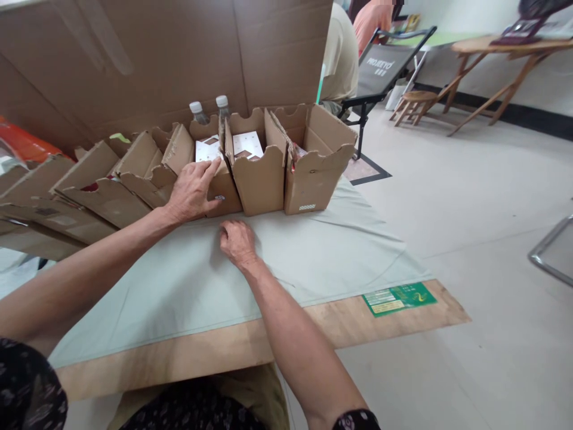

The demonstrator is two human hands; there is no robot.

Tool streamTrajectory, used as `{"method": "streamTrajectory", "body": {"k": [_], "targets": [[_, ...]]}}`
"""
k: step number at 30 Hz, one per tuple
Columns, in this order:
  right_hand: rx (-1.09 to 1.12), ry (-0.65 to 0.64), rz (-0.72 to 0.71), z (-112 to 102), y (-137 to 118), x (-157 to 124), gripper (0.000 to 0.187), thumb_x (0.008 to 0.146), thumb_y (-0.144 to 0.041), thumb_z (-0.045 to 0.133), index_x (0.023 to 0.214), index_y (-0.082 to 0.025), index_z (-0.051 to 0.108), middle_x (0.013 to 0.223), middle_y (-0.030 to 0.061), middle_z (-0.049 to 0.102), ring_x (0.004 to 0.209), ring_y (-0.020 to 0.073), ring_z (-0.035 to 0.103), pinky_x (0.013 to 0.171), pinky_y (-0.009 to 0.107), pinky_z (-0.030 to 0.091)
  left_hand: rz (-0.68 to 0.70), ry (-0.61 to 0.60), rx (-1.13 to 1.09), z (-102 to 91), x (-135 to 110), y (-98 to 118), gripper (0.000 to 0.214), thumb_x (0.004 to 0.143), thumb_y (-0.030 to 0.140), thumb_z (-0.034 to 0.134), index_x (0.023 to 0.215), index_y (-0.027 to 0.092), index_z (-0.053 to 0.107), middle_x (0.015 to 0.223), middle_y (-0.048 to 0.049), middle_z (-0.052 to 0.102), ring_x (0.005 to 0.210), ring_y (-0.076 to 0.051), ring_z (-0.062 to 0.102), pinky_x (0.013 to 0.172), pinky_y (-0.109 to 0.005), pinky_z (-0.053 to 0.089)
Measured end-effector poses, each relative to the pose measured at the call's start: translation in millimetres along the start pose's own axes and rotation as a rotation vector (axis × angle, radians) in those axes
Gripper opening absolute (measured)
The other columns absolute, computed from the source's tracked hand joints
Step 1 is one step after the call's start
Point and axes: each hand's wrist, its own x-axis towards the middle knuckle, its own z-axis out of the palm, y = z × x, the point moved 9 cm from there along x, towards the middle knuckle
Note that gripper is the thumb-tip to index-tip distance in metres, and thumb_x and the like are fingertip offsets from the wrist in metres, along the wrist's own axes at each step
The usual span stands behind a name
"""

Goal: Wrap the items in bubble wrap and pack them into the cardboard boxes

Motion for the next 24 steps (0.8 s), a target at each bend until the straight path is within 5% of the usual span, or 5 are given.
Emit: {"method": "streamTrajectory", "body": {"k": [12,18,24], "targets": [[-0.022,-0.036,0.015,-0.1,-1.1,-0.4,0.033,0.091,-0.011,0.054,0.114,-0.017,0.077,0.115,0.0128,0.078,0.108,0.0267,0.069,0.101,0.037,0.050,-0.051,0.100,0.010,-1.2,-1.0,5.7,0.080,0.083,0.026,0.063,0.160,0.017,0.041,0.132,-0.0154,0.063,0.121,-0.035,0.055,0.108,-0.052,0.038],[-0.019,-0.044,0.021,-3.3,-4.4,-2.5,0.034,0.091,-0.010,0.055,0.117,-0.016,0.076,0.118,0.0123,0.077,0.113,0.0268,0.068,0.103,0.037,0.049,-0.003,0.033,-0.038,-0.7,-4.7,2.7,0.084,0.085,0.029,0.061,0.162,0.012,0.034,0.146,-0.0195,0.054,0.131,-0.038,0.050,0.113,-0.054,0.034],[-0.018,-0.057,0.019,-2.7,-3.7,-2.4,0.034,0.092,-0.011,0.054,0.118,-0.014,0.076,0.118,0.0134,0.077,0.112,0.0274,0.068,0.103,0.037,0.048,-0.096,0.027,0.003,0.1,-1.5,7.0,0.087,0.083,0.028,0.067,0.162,0.011,0.035,0.141,-0.0211,0.057,0.129,-0.040,0.051,0.112,-0.054,0.034]]}}
